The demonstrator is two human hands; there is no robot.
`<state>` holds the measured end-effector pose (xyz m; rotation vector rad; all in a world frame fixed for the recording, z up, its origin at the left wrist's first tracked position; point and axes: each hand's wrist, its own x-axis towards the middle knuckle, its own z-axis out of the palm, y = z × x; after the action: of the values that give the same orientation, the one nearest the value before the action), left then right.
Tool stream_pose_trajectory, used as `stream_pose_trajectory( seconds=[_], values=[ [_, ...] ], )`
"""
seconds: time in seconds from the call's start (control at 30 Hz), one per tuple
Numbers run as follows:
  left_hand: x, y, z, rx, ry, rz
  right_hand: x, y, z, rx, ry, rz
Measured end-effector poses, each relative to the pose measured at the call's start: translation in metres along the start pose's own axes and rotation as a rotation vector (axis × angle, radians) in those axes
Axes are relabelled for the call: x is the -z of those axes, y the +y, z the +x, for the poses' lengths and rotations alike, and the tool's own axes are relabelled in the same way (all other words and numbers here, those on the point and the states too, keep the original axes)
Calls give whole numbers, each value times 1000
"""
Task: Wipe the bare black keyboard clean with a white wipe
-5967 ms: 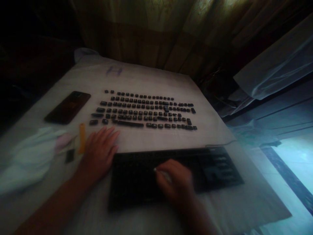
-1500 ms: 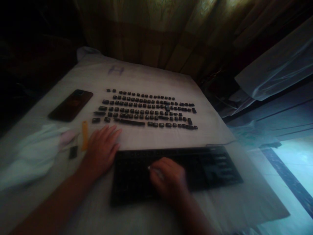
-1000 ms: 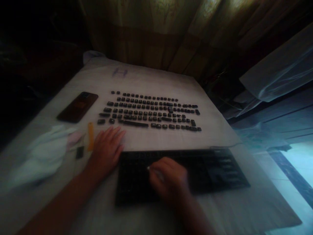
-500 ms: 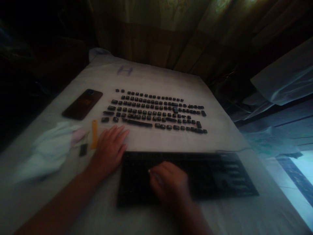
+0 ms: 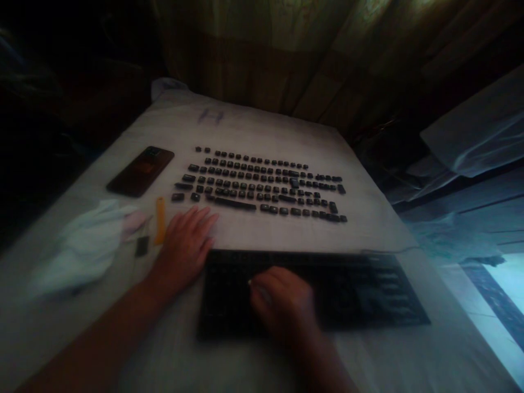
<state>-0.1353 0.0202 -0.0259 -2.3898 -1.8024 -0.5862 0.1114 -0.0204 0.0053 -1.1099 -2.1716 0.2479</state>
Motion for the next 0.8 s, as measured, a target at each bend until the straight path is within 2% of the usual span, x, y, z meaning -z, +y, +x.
stream_pose_trajectory(
  seconds=[0.8],
  values=[
    [3,1,2,19,-18,-23,-1,-2,0,-16,0,2]
  ],
)
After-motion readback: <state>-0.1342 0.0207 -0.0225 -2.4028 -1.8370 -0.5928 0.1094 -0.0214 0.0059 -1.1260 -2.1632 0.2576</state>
